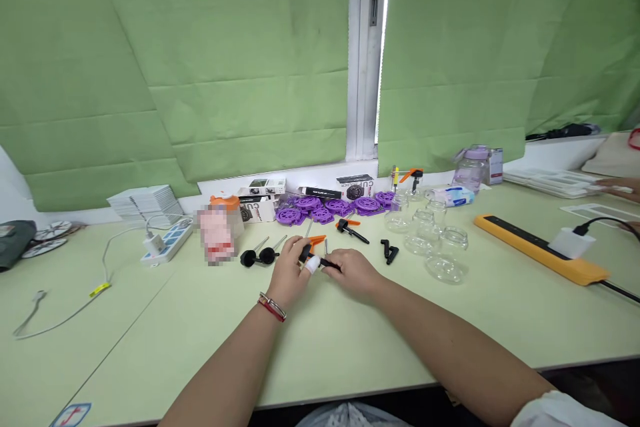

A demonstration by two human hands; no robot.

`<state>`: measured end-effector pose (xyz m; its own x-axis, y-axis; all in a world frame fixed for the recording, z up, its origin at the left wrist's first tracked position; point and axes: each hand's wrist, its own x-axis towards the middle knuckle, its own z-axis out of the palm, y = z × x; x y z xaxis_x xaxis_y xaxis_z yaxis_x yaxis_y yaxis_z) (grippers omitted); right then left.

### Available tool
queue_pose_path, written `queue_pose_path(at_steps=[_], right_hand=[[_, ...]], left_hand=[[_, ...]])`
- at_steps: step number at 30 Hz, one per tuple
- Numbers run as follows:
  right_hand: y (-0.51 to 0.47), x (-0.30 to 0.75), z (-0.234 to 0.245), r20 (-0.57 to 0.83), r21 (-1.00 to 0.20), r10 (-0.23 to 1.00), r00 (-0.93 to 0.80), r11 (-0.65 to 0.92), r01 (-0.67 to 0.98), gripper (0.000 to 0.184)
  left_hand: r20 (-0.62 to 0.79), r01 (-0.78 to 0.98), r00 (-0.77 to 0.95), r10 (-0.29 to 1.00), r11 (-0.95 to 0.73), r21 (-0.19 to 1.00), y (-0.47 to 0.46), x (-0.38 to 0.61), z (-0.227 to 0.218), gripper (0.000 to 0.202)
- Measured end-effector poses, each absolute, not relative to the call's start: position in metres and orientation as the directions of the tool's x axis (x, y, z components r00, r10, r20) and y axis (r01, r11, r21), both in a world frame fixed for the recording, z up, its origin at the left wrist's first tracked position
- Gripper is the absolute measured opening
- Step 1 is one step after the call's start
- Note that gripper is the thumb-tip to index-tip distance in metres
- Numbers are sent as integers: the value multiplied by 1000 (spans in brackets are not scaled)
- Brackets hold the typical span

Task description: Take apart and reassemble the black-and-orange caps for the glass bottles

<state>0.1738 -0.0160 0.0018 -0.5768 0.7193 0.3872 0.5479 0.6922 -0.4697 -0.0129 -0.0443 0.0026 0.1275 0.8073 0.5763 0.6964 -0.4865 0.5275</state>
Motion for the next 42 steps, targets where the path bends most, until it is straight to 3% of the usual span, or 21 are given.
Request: queue_pose_path(at_steps=[3,11,24,42], right_hand=[[-17,171,-1,365,-404,714,-598,700,589,18],[-17,168,-1,349,-388,713,-608,701,599,17],[-12,171,-3,303,-352,730,-613,683,640,19],[-13,172,-2,238,-308,750,-618,661,684,21]], left_hand=[[544,675,128,829,-474,565,-39,-17,-1,29],[543,619,110,833,-484,618,-37,-22,3,25],[477,588,184,860,-485,648,-35,-25,-1,35],[529,609,200,824,-528,592,-30,-27,-10,36]])
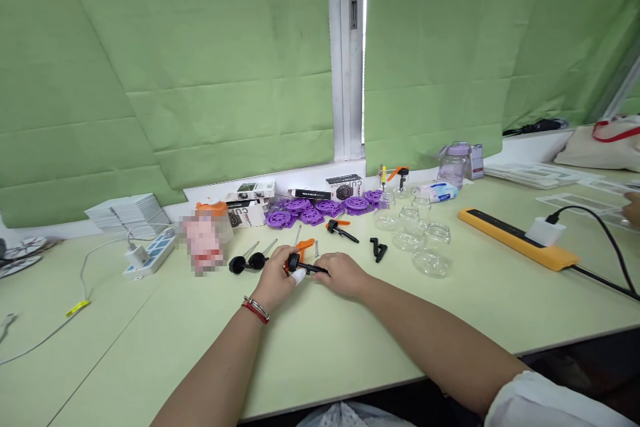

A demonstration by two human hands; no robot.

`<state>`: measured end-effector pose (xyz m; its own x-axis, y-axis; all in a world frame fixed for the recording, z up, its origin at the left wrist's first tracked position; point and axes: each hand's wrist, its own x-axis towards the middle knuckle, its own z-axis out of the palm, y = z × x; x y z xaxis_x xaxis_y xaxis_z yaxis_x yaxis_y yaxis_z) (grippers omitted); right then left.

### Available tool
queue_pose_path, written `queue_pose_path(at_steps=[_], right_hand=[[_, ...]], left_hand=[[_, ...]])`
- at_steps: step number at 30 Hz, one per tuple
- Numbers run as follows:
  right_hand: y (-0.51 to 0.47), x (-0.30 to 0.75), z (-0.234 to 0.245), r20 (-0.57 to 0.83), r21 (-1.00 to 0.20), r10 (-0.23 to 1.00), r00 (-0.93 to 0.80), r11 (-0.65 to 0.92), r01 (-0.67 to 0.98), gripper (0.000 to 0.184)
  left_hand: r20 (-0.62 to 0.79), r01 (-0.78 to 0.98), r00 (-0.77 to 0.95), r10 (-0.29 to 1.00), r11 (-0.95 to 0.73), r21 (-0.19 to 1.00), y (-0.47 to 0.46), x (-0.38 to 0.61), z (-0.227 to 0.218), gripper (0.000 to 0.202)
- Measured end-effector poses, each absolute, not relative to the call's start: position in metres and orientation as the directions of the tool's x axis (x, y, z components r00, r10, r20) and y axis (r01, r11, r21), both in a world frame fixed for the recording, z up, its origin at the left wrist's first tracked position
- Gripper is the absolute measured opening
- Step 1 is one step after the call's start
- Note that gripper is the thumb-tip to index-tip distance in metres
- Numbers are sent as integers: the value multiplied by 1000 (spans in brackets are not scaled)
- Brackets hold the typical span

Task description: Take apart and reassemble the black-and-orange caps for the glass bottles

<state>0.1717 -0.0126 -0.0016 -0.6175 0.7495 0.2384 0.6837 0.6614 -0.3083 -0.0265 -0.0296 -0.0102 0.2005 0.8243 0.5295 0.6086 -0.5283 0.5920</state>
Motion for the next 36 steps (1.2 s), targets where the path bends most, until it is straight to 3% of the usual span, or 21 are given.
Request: queue_pose_path(at_steps=[23,31,36], right_hand=[[-12,172,-2,244,-330,762,-600,647,687,19],[-7,172,-6,250,-365,766,-592,641,675,19],[-6,172,-6,235,-318,801,-551,599,735,16]], left_hand=[[507,668,164,846,-474,574,-27,-29,-14,47],[520,654,179,835,-496,571,-28,-29,-11,40],[498,617,159,852,-480,623,-26,-27,-13,45]])
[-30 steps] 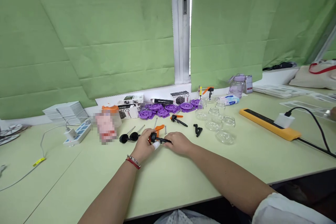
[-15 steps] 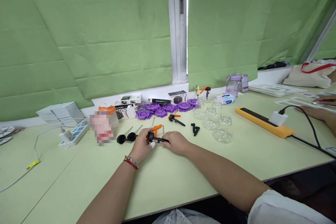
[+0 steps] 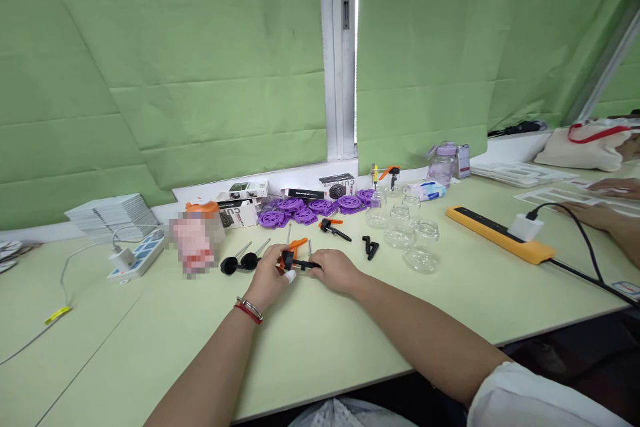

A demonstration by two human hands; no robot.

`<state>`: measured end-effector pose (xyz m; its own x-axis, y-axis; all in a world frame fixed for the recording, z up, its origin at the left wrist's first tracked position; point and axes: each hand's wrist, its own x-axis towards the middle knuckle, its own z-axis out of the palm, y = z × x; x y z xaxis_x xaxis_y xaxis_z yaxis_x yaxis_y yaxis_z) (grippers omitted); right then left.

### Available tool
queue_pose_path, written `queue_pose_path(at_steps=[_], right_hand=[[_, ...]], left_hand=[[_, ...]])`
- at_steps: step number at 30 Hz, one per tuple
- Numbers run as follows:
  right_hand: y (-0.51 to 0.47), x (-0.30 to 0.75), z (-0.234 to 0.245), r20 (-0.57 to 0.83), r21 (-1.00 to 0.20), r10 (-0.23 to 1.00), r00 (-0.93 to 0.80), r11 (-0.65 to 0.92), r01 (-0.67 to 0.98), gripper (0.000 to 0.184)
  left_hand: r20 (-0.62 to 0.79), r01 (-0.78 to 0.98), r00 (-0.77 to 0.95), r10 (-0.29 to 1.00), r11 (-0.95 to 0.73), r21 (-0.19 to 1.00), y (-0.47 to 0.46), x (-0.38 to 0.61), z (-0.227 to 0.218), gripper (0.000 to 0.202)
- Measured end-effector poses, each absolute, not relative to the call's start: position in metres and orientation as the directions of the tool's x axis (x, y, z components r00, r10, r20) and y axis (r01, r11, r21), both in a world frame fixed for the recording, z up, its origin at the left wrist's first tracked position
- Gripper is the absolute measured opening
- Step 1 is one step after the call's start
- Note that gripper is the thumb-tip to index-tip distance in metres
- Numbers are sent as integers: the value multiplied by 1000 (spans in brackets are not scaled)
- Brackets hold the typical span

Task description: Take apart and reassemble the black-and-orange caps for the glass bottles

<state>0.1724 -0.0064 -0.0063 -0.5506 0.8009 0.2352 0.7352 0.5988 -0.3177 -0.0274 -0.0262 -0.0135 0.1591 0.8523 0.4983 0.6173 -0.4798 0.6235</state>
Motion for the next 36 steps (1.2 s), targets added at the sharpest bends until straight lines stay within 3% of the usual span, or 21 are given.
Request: queue_pose_path(at_steps=[6,13,16,21,26,32,36], right_hand=[[8,178,-2,301,-264,867,-397,475,839,22],[49,178,12,207,-218,950,-235,279,935,26],[62,170,15,196,-179,958,-209,244,953,28],[70,154,12,190,-136,960,-207,235,963,28],[70,150,4,180,-106,966,-185,206,973,27],[74,158,-4,166,-93,966,-200,217,972,28],[74,162,-4,179,-110,965,-192,213,971,28]], left_hand=[[438,608,26,899,-362,707,-27,-29,-11,46],[420,616,-39,907,-309,725,-29,-29,-7,45],[385,633,-55,921,-266,727,-28,-30,-10,47],[365,672,-259,894,-104,733,-23,-38,-13,37],[415,644,-357,837,-101,759,-18,-48,-14,30],[504,767,-427,751,5,642,-16,-63,-7,32],[511,818,-387,767,30,574,-10,-71,-11,32]])
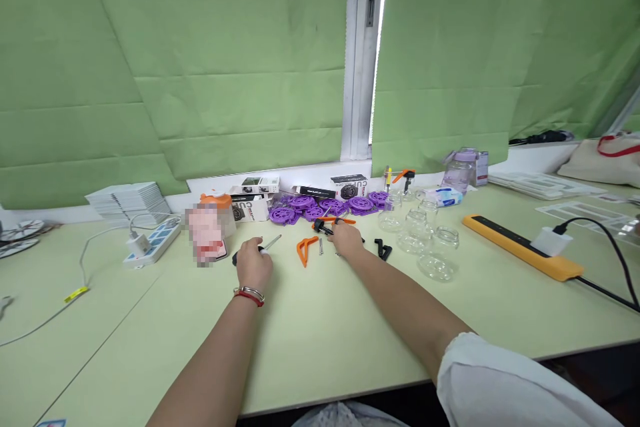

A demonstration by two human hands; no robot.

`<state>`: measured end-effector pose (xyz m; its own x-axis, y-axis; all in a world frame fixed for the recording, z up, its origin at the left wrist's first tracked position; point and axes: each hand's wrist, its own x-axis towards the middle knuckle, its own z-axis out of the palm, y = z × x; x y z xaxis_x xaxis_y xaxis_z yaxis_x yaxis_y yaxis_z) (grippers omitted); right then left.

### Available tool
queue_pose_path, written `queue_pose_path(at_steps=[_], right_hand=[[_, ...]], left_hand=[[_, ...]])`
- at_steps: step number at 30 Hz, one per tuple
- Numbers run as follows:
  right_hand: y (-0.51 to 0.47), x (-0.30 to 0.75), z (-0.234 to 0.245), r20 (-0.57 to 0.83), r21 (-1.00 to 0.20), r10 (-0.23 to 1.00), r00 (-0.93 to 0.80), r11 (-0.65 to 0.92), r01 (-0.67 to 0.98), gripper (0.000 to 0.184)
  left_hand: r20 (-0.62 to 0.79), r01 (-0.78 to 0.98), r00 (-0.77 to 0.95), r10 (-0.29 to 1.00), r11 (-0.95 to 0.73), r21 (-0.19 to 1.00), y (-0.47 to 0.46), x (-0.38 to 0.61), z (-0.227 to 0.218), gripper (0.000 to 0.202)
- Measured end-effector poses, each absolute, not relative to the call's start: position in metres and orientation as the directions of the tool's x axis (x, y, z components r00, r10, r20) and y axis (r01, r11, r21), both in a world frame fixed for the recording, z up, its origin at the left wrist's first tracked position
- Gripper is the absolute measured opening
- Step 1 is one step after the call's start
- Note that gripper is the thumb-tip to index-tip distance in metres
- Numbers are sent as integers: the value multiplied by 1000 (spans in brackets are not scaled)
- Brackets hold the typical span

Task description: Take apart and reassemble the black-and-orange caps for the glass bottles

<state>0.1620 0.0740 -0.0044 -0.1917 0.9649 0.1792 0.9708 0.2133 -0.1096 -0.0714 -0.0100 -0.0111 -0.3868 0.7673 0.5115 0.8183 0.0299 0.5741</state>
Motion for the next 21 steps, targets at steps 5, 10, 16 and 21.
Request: queue_pose_path(at_steps=[5,10,16,21], right_hand=[[65,149,0,203,-269,966,-159,211,940,25],[49,119,5,35,-418,986,-162,162,894,28],[43,100,5,-60,-449,996,-68,34,893,28],[49,101,-1,-85,-438,995,-59,16,899,23]], left_hand=[[333,751,-407,851,104,652,-7,-72,-17,23],[445,848,-371,815,102,520,-13,-70,-8,21],[454,928,-353,818,244,282,-15,-72,-7,29],[389,923,-352,851,246,296,-14,-70,-10,35]])
